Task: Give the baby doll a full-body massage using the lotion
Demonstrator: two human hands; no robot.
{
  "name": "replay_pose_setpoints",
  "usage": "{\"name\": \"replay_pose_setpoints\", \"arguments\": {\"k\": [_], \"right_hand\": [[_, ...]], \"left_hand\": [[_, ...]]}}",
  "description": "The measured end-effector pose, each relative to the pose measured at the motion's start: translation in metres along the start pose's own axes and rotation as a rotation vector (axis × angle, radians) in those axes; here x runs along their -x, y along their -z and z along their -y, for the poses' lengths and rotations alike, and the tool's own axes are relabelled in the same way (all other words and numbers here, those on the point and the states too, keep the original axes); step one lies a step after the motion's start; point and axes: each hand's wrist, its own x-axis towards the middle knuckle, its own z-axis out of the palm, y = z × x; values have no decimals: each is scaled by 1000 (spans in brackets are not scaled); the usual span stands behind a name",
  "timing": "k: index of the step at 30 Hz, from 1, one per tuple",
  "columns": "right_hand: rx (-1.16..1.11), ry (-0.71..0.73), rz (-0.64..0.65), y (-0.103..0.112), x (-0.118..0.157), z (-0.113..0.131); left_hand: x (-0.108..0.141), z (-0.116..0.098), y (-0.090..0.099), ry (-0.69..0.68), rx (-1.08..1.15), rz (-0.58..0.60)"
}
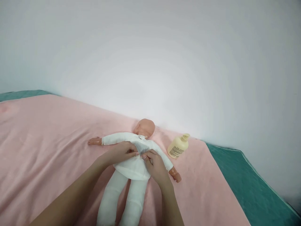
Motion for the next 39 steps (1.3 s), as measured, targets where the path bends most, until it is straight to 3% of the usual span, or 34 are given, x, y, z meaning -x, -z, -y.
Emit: {"name": "replay_pose_setpoints", "arguments": {"k": [4, 6, 15, 24, 39], "right_hand": [[-2, 58, -230, -10, -5, -10], [12, 84, -263, -16, -8, -16], [91, 60, -181, -26, -14, -23], [15, 95, -227, -31, -14, -24], [-8, 66, -187, -34, -19, -34]], "left_hand": [[-5, 6, -7, -23, 45, -113], [-8, 12, -14, -61, 42, -197], [-10, 22, -27, -29, -44, -132], [-11, 34, -36, -51, -79, -260], [-12, 43, -42, -10, -150, -207]]}}
